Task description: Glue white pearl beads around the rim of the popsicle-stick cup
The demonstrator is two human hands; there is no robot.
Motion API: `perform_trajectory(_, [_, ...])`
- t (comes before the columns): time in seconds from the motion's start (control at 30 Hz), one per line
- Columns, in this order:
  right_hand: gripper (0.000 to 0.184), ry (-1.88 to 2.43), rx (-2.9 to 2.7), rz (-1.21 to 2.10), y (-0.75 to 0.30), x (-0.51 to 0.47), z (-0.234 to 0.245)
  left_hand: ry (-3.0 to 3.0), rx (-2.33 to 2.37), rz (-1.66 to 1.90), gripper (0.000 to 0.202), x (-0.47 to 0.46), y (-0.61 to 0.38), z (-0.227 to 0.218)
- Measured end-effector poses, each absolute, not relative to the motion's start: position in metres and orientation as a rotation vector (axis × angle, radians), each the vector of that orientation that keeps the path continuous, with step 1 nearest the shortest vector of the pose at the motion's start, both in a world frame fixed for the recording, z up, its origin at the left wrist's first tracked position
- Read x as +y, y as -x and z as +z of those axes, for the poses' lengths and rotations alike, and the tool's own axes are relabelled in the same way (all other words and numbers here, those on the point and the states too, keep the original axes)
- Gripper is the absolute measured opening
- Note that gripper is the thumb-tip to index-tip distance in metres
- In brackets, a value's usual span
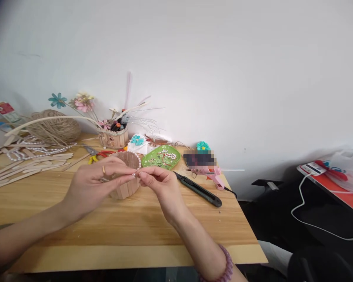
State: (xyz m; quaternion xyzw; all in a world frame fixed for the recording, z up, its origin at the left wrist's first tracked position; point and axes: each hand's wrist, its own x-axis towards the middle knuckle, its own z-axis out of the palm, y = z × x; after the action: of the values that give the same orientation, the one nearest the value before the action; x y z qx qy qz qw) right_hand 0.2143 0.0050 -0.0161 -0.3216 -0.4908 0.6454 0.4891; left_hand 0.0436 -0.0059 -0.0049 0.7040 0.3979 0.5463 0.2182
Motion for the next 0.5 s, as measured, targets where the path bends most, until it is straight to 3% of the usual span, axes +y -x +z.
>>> perform_trajectory(0.27, [0.04,0.901,-1.003,1.316,-0.286,-0.013,0.005,-1.18,1.002,1.115,0.014,-0.012,-0.055,0.0])
perform_trajectory(0.4, [0.049,1.167,-1.036,0.796,-0.365,-0.021,-0.007,-0.993,0.89,1.033,0.017,-0.019,-0.059,0.0])
perform_trajectory(0.5, [0.041,1.509,-1.167,0.345,-0.417,-0.022,-0.03,-0.933,0.896,0.988,0.019,-0.025,-0.065,0.0])
